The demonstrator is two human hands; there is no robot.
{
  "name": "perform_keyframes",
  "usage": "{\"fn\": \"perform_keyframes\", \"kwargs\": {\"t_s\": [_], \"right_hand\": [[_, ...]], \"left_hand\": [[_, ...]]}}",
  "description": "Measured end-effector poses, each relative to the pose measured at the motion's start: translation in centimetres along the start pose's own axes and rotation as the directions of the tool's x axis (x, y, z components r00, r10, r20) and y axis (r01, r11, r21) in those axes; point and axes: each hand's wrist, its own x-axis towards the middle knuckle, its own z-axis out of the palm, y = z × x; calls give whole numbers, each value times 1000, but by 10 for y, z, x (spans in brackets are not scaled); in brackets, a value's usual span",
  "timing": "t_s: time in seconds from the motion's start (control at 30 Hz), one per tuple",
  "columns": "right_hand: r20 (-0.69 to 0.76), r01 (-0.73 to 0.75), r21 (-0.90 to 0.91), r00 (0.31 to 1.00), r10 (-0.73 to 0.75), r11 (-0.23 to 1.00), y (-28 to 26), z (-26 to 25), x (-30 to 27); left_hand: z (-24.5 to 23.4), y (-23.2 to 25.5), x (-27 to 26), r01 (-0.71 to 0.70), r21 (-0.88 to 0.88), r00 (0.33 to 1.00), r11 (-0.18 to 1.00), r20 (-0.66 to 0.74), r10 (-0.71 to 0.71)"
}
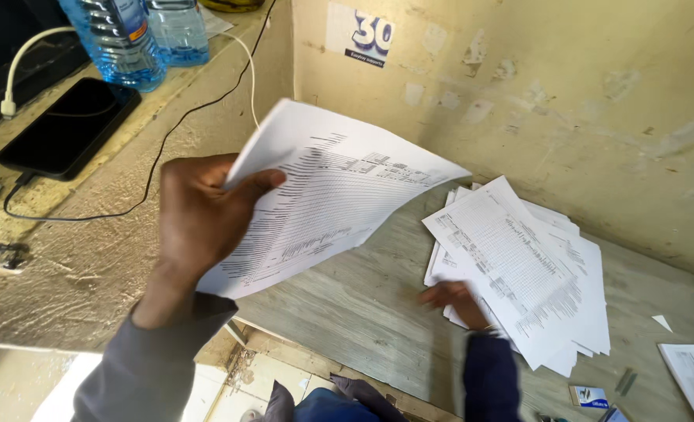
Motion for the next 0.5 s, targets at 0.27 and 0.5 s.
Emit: {"fn": "perform_keyframes", "kwargs": {"t_s": [0.27,0.5], "right_hand": [[458,-433,878,884,-92,206,-24,260,31],[-161,155,987,971,179,47,-1,199,68]], "left_hand": [[24,12,6,23,-81,1000,996,-5,-23],[4,3,-17,187,-310,950,932,-183,-252]]}}
